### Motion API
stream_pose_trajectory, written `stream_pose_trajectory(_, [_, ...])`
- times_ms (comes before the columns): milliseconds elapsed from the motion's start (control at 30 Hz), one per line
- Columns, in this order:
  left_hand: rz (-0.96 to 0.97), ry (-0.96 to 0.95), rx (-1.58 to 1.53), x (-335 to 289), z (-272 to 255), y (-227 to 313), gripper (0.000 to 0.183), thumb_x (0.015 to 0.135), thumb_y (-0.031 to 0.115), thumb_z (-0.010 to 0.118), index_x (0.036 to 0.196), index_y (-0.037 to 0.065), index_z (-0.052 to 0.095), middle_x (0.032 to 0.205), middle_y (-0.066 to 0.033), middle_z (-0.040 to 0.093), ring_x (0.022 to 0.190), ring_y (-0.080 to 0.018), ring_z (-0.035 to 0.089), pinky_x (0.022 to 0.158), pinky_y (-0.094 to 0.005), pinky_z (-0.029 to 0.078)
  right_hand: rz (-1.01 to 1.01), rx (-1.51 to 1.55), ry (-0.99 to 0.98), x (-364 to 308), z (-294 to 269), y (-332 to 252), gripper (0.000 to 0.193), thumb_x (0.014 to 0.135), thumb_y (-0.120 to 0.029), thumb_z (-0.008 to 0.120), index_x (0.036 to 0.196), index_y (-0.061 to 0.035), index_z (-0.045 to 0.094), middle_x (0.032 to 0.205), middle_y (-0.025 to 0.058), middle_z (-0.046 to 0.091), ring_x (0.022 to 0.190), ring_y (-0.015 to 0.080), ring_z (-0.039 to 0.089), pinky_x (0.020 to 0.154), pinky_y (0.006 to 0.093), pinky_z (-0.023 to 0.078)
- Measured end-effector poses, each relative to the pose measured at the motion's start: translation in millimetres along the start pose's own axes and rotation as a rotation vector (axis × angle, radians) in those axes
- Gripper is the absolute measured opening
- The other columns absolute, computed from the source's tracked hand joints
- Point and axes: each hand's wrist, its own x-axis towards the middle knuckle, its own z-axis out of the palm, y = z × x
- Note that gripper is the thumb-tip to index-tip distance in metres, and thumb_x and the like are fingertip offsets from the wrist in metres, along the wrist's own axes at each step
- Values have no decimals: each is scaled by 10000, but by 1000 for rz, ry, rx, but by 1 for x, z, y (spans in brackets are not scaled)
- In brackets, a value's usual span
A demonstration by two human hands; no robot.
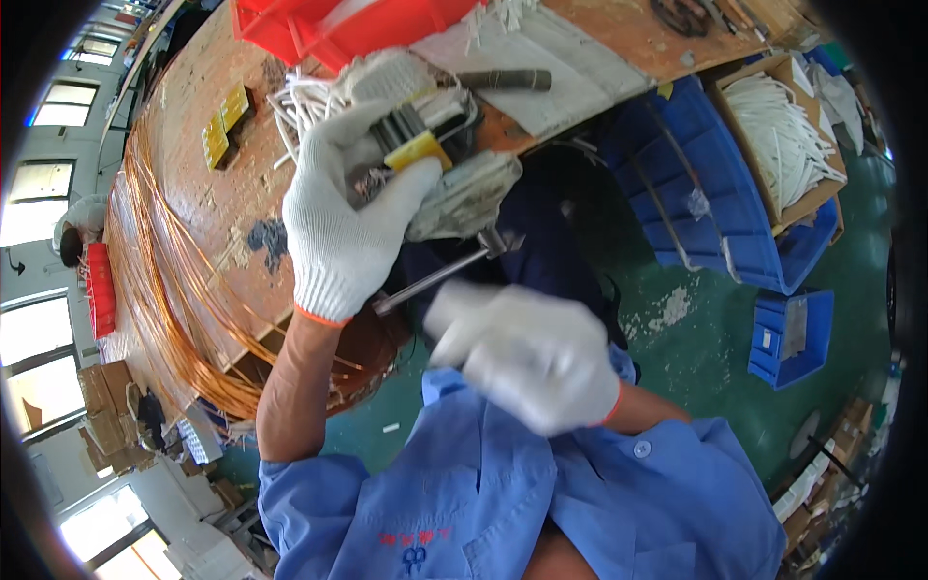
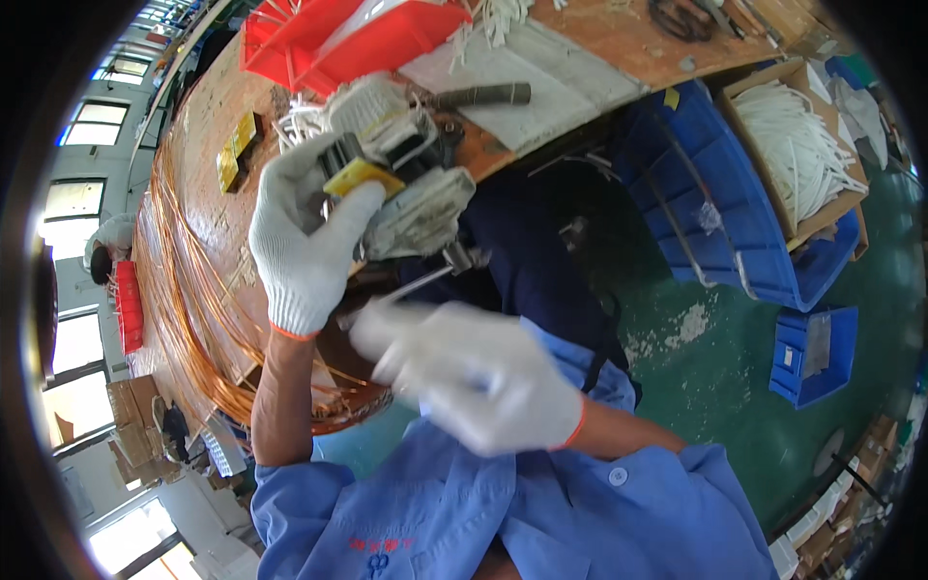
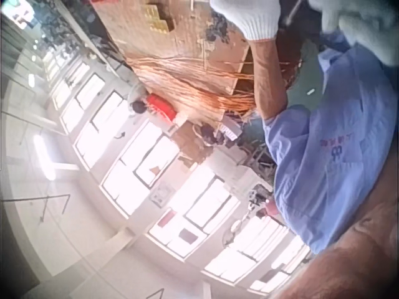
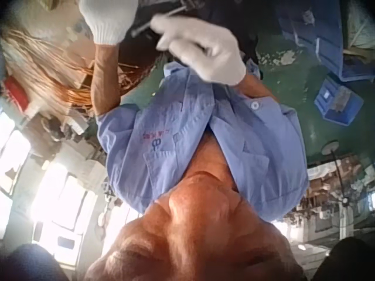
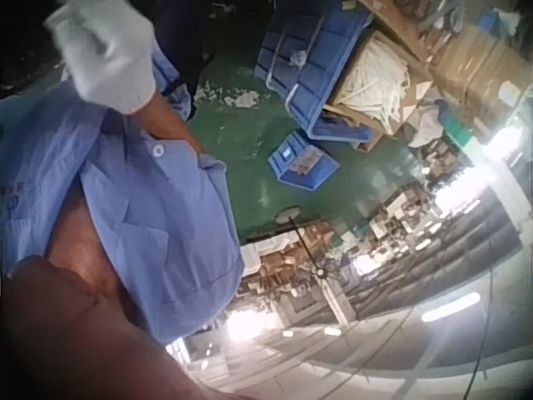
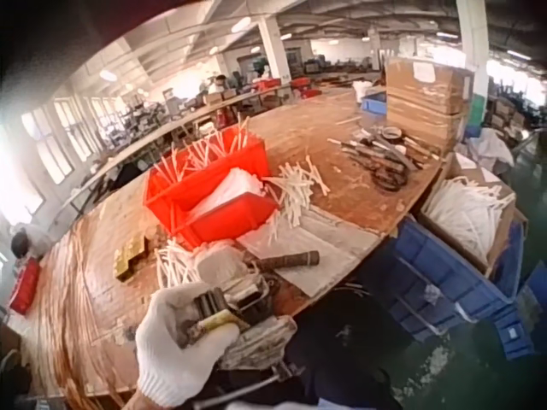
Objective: Manually winding copper wire around a stator core and applying insulation.
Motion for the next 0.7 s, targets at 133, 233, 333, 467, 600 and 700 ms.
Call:
stream_pose_trajectory(133, [-79, -33, 5, -2, -3, 10, 615, 903, 133, 934, 1430, 23, 637, 1166, -136, 823, 1080, -144, 777, 938, -320, 619, 303, -177, 478, 12, -39, 26, 580, 1092, -42, 551, 1651, 65, 439, 931, 105, 747, 643, 101, 639, 600, 261, 540])
stream_pose_trajectory(233, [-44, -51, 52, 4, -6, 5, 625, 903, 146, 936, 1439, 28, 638, 1142, -135, 832, 1046, -148, 786, 915, -318, 629, 463, -358, 254, -4, -46, 67, 532, 1071, -111, 601, 1575, 50, 541, 908, 99, 770, 655, 120, 683, 603, 282, 560])
stream_pose_trajectory(333, [-108, -111, 52, 4, -4, 10, 556, 957, -41, 828, 1457, -52, 585, 1247, -163, 770, 1114, -172, 767, 948, -317, 635, 354, -509, 2, -17, -24, 89, 536, 1060, -143, 671, 1566, 5, 574, 938, 118, 796, 737, 137, 740, 730, 301, 597])
stream_pose_trajectory(467, [-91, -46, -24, 1, -4, 1, 610, 914, 134, 930, 1441, 30, 641, 1125, -136, 833, 975, -140, 791, 839, -310, 649, 171, -399, 141, -5, -4, 58, 658, 1013, -41, 716, 1644, -55, 530, 880, 93, 763, 748, 195, 755, 731, 322, 592])
stream_pose_trajectory(600, [-56, -35, -74, 2, -1, 0, 607, 914, 115, 931, 1441, 31, 642, 1126, -133, 831, 990, -140, 788, 841, -306, 650, 338, -416, 306, -6, -18, 87, 740, 1021, -123, 734, 1686, -14, 428, 852, 106, 764, 705, 239, 754, 714, 345, 598])
stream_pose_trajectory(700, [-66, -26, -63, 1, 0, -2, 603, 907, 113, 936, 1431, 30, 649, 1128, -128, 833, 991, -134, 788, 853, -309, 651, 445, -420, 32, -14, -3, 74, 812, 1015, -161, 750, 1723, -31, 375, 781, 104, 737, 695, 299, 748, 704, 385, 597])
